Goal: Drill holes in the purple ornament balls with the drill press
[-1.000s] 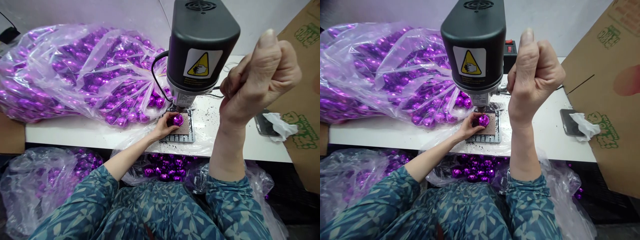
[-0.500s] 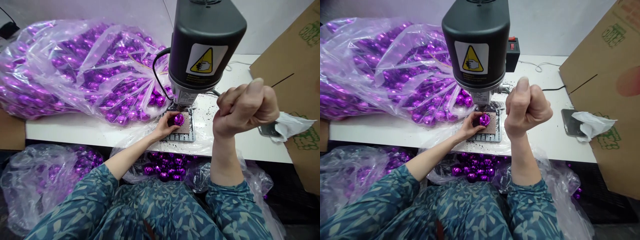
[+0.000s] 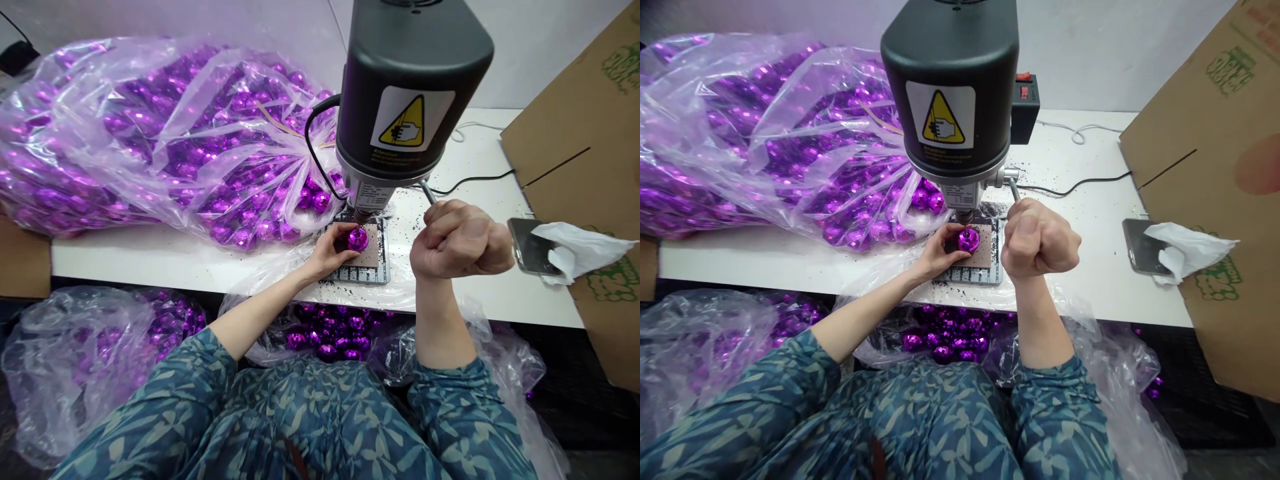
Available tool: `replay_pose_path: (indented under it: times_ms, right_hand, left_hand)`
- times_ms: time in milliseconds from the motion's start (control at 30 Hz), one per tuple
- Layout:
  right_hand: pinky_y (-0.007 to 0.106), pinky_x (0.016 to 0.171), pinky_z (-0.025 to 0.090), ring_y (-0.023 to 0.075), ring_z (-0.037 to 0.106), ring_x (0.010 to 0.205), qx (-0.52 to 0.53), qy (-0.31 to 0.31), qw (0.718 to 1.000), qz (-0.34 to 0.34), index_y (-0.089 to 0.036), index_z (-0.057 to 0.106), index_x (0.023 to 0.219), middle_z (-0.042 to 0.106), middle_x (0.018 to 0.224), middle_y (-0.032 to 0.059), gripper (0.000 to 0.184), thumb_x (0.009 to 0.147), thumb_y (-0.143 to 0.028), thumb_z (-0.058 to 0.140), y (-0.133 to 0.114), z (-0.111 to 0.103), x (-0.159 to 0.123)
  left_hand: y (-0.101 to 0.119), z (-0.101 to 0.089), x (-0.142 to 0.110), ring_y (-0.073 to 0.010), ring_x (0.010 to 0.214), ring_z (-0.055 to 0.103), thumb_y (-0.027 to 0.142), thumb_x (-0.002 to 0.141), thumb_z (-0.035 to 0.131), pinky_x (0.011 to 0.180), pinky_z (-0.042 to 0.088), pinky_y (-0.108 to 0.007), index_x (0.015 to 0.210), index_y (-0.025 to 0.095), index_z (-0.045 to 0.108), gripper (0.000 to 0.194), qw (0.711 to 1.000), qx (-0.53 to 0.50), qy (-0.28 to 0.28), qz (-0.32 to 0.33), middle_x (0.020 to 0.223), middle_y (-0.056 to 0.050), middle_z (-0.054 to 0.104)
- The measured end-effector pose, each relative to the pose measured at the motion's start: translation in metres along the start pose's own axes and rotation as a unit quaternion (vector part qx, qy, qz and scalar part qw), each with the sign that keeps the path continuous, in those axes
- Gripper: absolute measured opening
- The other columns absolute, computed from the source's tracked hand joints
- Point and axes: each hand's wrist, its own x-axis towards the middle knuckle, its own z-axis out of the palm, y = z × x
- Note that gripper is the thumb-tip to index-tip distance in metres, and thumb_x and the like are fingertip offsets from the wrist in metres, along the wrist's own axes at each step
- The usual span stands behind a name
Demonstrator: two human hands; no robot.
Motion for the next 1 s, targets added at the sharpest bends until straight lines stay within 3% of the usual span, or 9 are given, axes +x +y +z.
replay_pose_path:
  times_ms: [167, 300, 433, 500, 600, 667, 800, 867, 1000]
  right_hand:
    - [0.021, 0.033, 0.02, 0.002, 0.018, 0.03, 0.034, -0.038, 0.999, -0.012, -0.017, 0.01, 0.063, 0.016, 0.037, -0.0083, 0.057, 0.092, -0.029, 0.057, -0.009, 0.003, 0.003]
    - [0.023, 0.037, 0.015, 0.0017, 0.025, 0.033, 0.009, -0.021, 0.996, 0.086, -0.018, 0.015, 0.058, 0.015, 0.042, -0.0071, 0.062, 0.094, -0.036, 0.063, -0.019, 0.025, 0.035]
    - [0.025, 0.04, 0.021, 0.0031, 0.034, 0.035, 0.01, -0.072, 0.987, 0.145, -0.019, 0.034, 0.055, 0.034, 0.042, -0.0077, 0.055, 0.087, -0.049, 0.067, -0.015, 0.039, 0.065]
    - [0.025, 0.041, 0.021, 0.003, 0.034, 0.035, 0.008, -0.08, 0.984, 0.162, -0.019, 0.039, 0.056, 0.036, 0.042, -0.0078, 0.051, 0.086, -0.049, 0.066, -0.013, 0.04, 0.069]
    - [0.026, 0.042, 0.022, 0.0038, 0.036, 0.036, -0.005, -0.084, 0.982, 0.169, -0.019, 0.038, 0.054, 0.034, 0.042, -0.0073, 0.052, 0.087, -0.05, 0.064, -0.012, 0.039, 0.068]
    - [0.027, 0.042, 0.021, 0.0042, 0.036, 0.036, -0.003, -0.072, 0.984, 0.165, -0.019, 0.035, 0.054, 0.031, 0.042, -0.0076, 0.053, 0.087, -0.049, 0.064, -0.014, 0.039, 0.066]
    - [0.027, 0.041, 0.019, 0.0042, 0.037, 0.035, 0.024, -0.049, 0.985, 0.165, -0.02, 0.033, 0.057, 0.029, 0.041, -0.0087, 0.051, 0.088, -0.042, 0.065, -0.015, 0.042, 0.065]
    - [0.026, 0.04, 0.019, 0.0034, 0.037, 0.034, 0.028, -0.052, 0.985, 0.164, -0.02, 0.031, 0.056, 0.03, 0.041, -0.0088, 0.052, 0.088, -0.043, 0.066, -0.015, 0.042, 0.066]
    - [0.025, 0.042, 0.022, 0.0005, 0.038, 0.037, 0.013, -0.054, 0.984, 0.167, -0.018, 0.029, 0.053, 0.031, 0.042, -0.0077, 0.055, 0.09, -0.042, 0.064, -0.016, 0.039, 0.065]
  left_hand:
    - [0.0, 0.001, 0.001, -0.0282, 0.121, 0.068, 0.033, 0.077, 0.089, 0.111, 0.052, -0.051, 0.125, 0.021, 0.061, 0.057, 1.0, 0.001, 0.002, 0.004, 0.129, -0.013, 0.07]
    - [0.004, 0.005, 0.0, -0.0271, 0.116, 0.069, 0.031, 0.077, 0.089, 0.107, 0.055, -0.049, 0.123, 0.021, 0.061, 0.055, 0.999, 0.022, 0.025, 0.008, 0.126, -0.012, 0.07]
    - [0.023, 0.001, -0.02, -0.0257, 0.105, 0.067, 0.034, 0.078, 0.088, 0.093, 0.058, -0.045, 0.119, 0.02, 0.06, 0.051, 0.987, 0.135, 0.083, 0.011, 0.118, -0.011, 0.069]
    - [0.04, -0.008, -0.039, -0.0254, 0.099, 0.066, 0.04, 0.078, 0.089, 0.087, 0.058, -0.044, 0.113, 0.021, 0.062, 0.048, 0.981, 0.195, 0.014, 0.006, 0.111, -0.01, 0.069]
    - [0.068, -0.026, -0.063, -0.0258, 0.092, 0.066, 0.052, 0.073, 0.091, 0.08, 0.057, -0.04, 0.105, 0.023, 0.066, 0.05, 0.949, 0.242, -0.203, -0.013, 0.101, -0.007, 0.071]
    - [0.077, -0.037, -0.063, -0.0264, 0.093, 0.066, 0.057, 0.077, 0.088, 0.08, 0.056, -0.039, 0.105, 0.024, 0.068, 0.048, 0.932, 0.249, -0.263, -0.011, 0.1, -0.006, 0.071]
    - [0.058, -0.058, -0.009, -0.0288, 0.103, 0.064, 0.039, 0.102, 0.061, 0.095, 0.052, -0.046, 0.109, 0.022, 0.068, 0.02, 0.951, 0.299, -0.077, 0.033, 0.108, -0.011, 0.07]
    - [0.036, -0.068, 0.032, -0.0338, 0.114, 0.059, 0.027, 0.098, 0.061, 0.105, 0.047, -0.052, 0.116, 0.019, 0.068, 0.021, 0.939, 0.341, 0.02, 0.048, 0.118, -0.015, 0.067]
    - [0.004, -0.08, 0.087, -0.0363, 0.113, 0.057, 0.016, 0.078, 0.076, 0.108, 0.046, -0.054, 0.111, 0.019, 0.073, 0.034, 0.926, 0.376, -0.006, 0.021, 0.116, -0.015, 0.065]
